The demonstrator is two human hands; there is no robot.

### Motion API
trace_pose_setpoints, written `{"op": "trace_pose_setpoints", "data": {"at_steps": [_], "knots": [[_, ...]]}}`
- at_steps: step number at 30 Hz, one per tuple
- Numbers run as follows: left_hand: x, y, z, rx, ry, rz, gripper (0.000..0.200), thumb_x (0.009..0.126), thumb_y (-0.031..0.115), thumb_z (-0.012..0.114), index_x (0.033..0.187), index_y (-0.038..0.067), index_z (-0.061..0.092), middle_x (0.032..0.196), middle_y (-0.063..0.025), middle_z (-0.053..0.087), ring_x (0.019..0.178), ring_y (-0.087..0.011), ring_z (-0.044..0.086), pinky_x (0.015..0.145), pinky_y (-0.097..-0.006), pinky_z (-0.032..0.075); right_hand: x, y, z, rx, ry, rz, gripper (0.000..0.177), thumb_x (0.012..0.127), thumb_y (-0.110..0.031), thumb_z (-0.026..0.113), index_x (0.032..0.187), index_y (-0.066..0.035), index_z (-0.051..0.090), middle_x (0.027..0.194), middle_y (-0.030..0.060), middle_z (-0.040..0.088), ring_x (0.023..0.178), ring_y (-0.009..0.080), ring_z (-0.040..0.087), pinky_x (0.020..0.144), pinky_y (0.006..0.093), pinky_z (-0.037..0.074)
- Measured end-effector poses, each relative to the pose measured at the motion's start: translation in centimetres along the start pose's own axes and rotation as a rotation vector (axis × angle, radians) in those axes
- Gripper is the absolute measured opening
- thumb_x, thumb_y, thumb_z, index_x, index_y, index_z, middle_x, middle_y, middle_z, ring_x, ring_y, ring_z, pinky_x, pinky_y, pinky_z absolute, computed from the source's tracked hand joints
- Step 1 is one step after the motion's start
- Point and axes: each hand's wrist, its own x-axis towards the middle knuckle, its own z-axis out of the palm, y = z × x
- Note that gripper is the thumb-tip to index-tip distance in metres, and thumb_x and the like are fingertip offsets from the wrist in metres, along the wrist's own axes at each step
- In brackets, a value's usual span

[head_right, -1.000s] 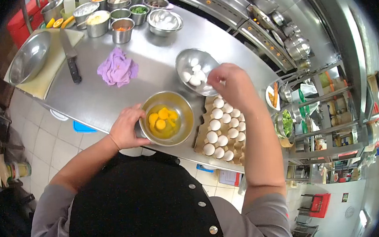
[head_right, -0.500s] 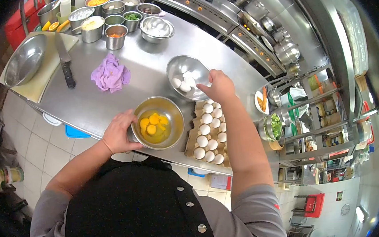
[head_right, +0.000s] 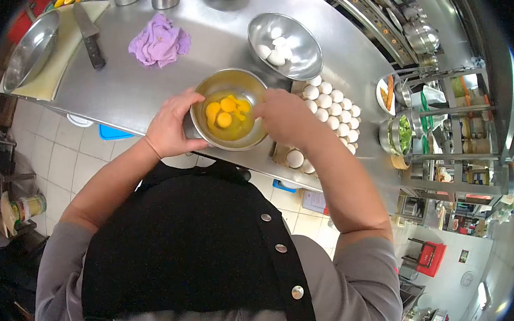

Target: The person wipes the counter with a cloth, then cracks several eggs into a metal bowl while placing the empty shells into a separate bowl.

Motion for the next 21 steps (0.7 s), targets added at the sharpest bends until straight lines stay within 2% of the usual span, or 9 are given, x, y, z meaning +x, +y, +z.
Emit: {"op": "trace_pose_setpoints", "data": {"at_steps": [2, 6, 9, 12, 15, 17, 21], "knots": [[0.0, 0.1, -0.1, 0.036, 0.001, 0.004, 0.089, 0.067, 0.047, 0.093, 0.137, 0.011, 0.052, 0.138, -0.0187, 0.061, 0.14, -0.038, 0.052, 0.114, -0.0513, 0.04, 0.3, -0.3, 0.5, -0.1, -0.027, -0.033, 0.024, 0.086, -0.009, 0.066, 0.104, -0.017, 0.08, 0.105, 0.0118, 0.066, 0.109, 0.032, 0.064, 0.093, 0.0449, 0.053], [-0.1, 0.0, 0.1, 0.014, 0.014, 0.006, 0.088, 0.065, 0.041, 0.094, 0.137, 0.011, 0.053, 0.139, -0.0219, 0.06, 0.14, -0.0411, 0.051, 0.115, -0.0521, 0.039, 1.3, -1.6, 0.0, -0.251, -0.163, -0.054, 0.023, 0.085, -0.013, 0.068, 0.102, -0.019, 0.082, 0.106, 0.0134, 0.065, 0.109, 0.032, 0.063, 0.092, 0.0441, 0.052], [-0.1, 0.0, 0.0, 0.008, 0.018, 0.011, 0.086, 0.066, 0.041, 0.093, 0.136, 0.011, 0.053, 0.137, -0.0206, 0.061, 0.141, -0.0408, 0.05, 0.115, -0.0528, 0.039, 1.8, -1.1, 1.2, -0.232, -0.088, -0.102, 0.024, 0.086, -0.015, 0.067, 0.104, -0.021, 0.082, 0.106, 0.0125, 0.066, 0.109, 0.0317, 0.063, 0.091, 0.044, 0.052], [-0.1, -0.1, 0.0, 0.017, 0.011, 0.012, 0.085, 0.066, 0.041, 0.093, 0.135, 0.011, 0.053, 0.136, -0.0194, 0.061, 0.142, -0.0408, 0.05, 0.116, -0.053, 0.039, 2.2, -1.6, 1.0, -0.313, -0.142, -0.104, 0.039, 0.089, -0.009, 0.063, 0.12, -0.026, 0.078, 0.107, 0.0112, 0.064, 0.11, 0.0308, 0.062, 0.09, 0.0431, 0.051], [0.0, -0.1, 0.0, 0.028, 0.013, 0.012, 0.084, 0.067, 0.043, 0.093, 0.133, 0.011, 0.053, 0.135, -0.0185, 0.062, 0.141, -0.0402, 0.05, 0.115, -0.0525, 0.039, 2.9, -1.7, 0.9, -0.362, -0.174, -0.06, 0.045, 0.09, -0.008, 0.063, 0.129, -0.029, 0.074, 0.111, 0.0115, 0.064, 0.113, 0.0306, 0.062, 0.091, 0.043, 0.051], [0.0, -0.1, 0.0, 0.046, 0.024, 0.025, 0.083, 0.068, 0.047, 0.093, 0.132, 0.011, 0.053, 0.135, -0.0178, 0.063, 0.139, -0.039, 0.052, 0.114, -0.0512, 0.041, 3.1, -1.9, 0.4, -0.352, -0.196, -0.051, 0.047, 0.091, -0.007, 0.062, 0.131, -0.03, 0.072, 0.112, 0.012, 0.064, 0.114, 0.0305, 0.062, 0.092, 0.0431, 0.052], [0.0, -0.1, 0.1, 0.026, 0.016, 0.017, 0.083, 0.068, 0.045, 0.093, 0.133, 0.011, 0.053, 0.135, -0.018, 0.062, 0.14, -0.0397, 0.052, 0.114, -0.0517, 0.04, 3.4, -1.8, 0.5, -0.368, -0.212, -0.038, 0.045, 0.092, -0.01, 0.063, 0.132, -0.029, 0.072, 0.113, 0.0124, 0.064, 0.114, 0.0301, 0.062, 0.091, 0.0432, 0.052]]}}
